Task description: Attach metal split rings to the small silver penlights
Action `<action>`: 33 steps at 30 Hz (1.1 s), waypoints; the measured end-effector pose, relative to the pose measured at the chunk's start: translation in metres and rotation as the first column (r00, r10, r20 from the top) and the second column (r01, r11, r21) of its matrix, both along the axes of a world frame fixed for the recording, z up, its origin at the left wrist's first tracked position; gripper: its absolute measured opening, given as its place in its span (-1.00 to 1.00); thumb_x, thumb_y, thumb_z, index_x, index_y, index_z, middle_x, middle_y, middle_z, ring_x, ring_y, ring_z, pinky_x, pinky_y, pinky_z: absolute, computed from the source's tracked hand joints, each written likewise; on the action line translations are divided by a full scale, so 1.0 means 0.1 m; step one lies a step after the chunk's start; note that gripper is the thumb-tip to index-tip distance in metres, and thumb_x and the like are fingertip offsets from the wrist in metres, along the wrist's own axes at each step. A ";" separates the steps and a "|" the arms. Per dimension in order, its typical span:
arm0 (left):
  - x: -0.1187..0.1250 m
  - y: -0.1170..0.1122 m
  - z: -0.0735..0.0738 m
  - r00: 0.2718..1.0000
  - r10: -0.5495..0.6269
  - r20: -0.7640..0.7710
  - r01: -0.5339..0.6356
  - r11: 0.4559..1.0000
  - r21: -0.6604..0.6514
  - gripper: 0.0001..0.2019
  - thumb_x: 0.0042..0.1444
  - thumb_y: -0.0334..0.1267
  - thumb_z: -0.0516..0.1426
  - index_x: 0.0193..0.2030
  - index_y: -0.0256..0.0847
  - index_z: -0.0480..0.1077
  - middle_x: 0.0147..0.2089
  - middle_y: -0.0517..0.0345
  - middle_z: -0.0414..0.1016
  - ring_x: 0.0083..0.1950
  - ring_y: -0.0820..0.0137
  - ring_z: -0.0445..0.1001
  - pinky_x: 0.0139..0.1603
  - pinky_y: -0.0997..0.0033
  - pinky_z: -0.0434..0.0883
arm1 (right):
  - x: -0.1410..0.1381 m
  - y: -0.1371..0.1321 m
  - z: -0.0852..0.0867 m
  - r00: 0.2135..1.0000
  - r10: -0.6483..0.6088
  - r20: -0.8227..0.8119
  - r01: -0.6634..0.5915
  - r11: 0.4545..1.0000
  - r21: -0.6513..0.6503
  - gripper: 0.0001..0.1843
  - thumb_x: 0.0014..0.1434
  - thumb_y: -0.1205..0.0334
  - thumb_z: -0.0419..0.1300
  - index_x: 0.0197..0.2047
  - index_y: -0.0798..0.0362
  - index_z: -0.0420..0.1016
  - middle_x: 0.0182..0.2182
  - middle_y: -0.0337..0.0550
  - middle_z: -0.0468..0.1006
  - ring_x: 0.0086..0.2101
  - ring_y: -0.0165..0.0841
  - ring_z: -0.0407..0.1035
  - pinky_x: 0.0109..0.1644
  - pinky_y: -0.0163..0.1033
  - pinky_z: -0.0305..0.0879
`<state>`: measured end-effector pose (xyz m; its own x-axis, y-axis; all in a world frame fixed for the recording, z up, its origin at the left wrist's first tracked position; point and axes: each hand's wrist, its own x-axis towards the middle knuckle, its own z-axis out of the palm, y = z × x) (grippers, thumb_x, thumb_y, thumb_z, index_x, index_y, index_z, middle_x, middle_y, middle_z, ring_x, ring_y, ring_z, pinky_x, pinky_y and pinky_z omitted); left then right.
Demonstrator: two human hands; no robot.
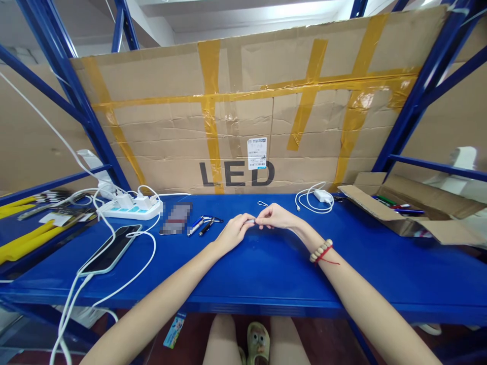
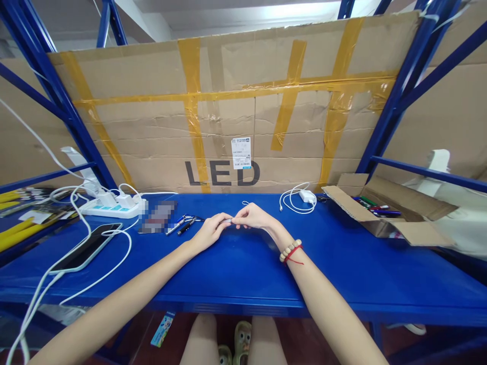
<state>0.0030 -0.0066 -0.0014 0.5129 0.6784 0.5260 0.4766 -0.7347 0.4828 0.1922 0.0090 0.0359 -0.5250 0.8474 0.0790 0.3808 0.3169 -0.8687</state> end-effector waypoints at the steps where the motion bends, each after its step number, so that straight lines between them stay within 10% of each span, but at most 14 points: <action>1: 0.00 0.00 0.00 1.000 -0.004 -0.005 0.004 1.000 0.000 -0.77 0.24 -0.22 -0.08 -0.12 -0.17 0.37 -0.17 0.11 0.48 -0.15 0.39 0.42 -0.08 0.42 0.32 | 0.00 0.00 0.00 1.000 0.004 -0.004 -0.004 1.000 -0.018 -0.61 -0.18 -0.07 0.30 -0.57 0.15 0.52 -0.67 -0.24 0.44 -0.68 -0.59 0.13 -0.62 -0.44 0.05; 33: 0.06 0.03 0.02 0.997 0.051 0.059 -0.050 0.998 -0.024 -0.79 0.23 -0.27 -0.07 -0.12 -0.20 0.35 -0.21 0.10 0.47 -0.20 0.39 0.40 -0.12 0.43 0.30 | -0.16 0.02 -0.07 0.967 -0.144 -0.208 0.091 0.965 -0.244 -0.49 -0.14 -0.18 0.26 -0.63 0.16 0.34 -0.67 -0.25 0.36 -0.65 -0.57 0.19 -0.61 -0.43 0.10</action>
